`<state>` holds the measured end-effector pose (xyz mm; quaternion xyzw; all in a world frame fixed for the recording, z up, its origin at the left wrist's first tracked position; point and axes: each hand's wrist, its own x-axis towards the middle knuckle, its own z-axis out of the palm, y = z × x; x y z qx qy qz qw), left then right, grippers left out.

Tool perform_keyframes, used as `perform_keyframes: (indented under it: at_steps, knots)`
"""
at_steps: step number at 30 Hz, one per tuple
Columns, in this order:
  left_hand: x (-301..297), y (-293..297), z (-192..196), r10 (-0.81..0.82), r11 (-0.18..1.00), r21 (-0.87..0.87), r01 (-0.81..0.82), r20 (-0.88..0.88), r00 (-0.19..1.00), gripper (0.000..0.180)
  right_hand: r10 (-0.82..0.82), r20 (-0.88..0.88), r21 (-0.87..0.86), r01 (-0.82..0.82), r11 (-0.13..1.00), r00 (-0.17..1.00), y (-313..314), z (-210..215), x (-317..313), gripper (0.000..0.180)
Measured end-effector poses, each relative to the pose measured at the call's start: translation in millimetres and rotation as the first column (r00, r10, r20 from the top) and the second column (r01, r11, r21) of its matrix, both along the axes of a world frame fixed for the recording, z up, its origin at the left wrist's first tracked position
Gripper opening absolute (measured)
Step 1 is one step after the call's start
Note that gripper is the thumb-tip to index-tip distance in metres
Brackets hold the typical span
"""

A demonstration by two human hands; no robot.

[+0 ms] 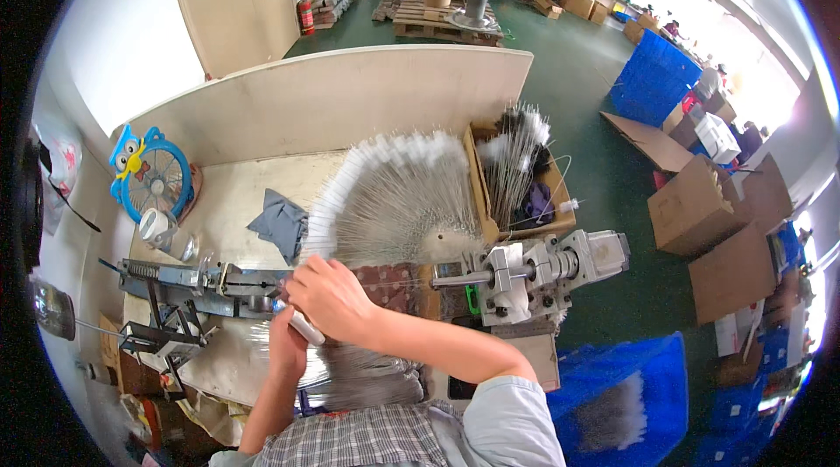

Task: Assembling industrial brushes or rollers using a specialized machine and metal rods.

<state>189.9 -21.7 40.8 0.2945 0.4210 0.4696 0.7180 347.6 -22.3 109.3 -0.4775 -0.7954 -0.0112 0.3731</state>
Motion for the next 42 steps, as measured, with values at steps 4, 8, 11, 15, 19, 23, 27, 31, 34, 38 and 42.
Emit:
perform_keyframes:
  at_steps: [4,8,11,15,19,23,27,31,34,38,42]
  knots:
    - [-0.6,4.4,-13.6,-0.068,0.948,0.257,0.185,-0.405,0.912,0.013,0.082,-0.057,-0.137,-0.089,0.987,0.995,-27.6,-29.3,10.9,0.019]
    - [-23.9,12.5,-14.0,-0.127,0.912,0.234,0.336,-0.618,0.776,0.013,0.064,-0.092,-0.199,-0.081,0.977,0.994,-6.1,-79.9,1.0,0.027]
    - [-42.0,12.4,-10.3,-0.07,0.95,0.227,0.215,-0.515,0.854,0.021,-0.087,-0.083,-0.291,0.059,0.955,0.993,8.1,-89.9,-0.7,0.026]
    - [-144.4,17.6,-30.0,0.269,0.936,-0.169,-0.308,-0.217,0.938,0.051,0.059,-0.063,-0.449,-0.081,0.89,0.996,10.0,-94.7,-2.5,0.012]
    - [-203.4,21.9,-36.6,0.403,0.871,-0.273,-0.408,-0.075,0.912,0.035,0.07,-0.05,-0.426,-0.085,0.901,0.996,7.2,-97.6,-5.6,0.01]
    - [-223.3,25.9,-55.7,0.393,0.887,-0.264,-0.379,-0.002,0.92,0.018,0.139,0.028,-0.458,-0.111,0.882,0.99,1.6,-83.1,-2.8,0.016]
    - [-214.0,24.1,-53.0,0.392,0.899,-0.228,-0.373,0.043,0.919,0.015,0.151,0.02,-0.391,-0.131,0.911,0.988,-12.1,-69.6,5.4,0.017]
    - [-200.2,20.2,-52.0,0.512,0.837,-0.215,-0.504,-0.017,0.859,0.013,0.134,-0.005,-0.392,-0.125,0.912,0.991,-26.9,-28.9,11.8,0.015]
    - [-177.8,14.9,-62.7,0.49,0.867,-0.083,-0.492,-0.041,0.871,0.011,0.091,-0.036,-0.244,-0.097,0.965,0.995,-25.3,-7.0,35.2,0.013]
    - [-73.8,-22.0,-24.8,0.09,0.985,0.151,-0.084,-0.029,0.996,0.013,-0.132,-0.099,-0.238,0.106,0.966,0.986,-17.1,4.1,59.7,0.014]
    - [20.7,-12.7,15.1,-0.149,0.986,0.08,0.148,0.008,0.989,0.018,-0.169,-0.257,-0.487,0.023,0.873,0.951,-23.1,-4.5,74.3,0.022]
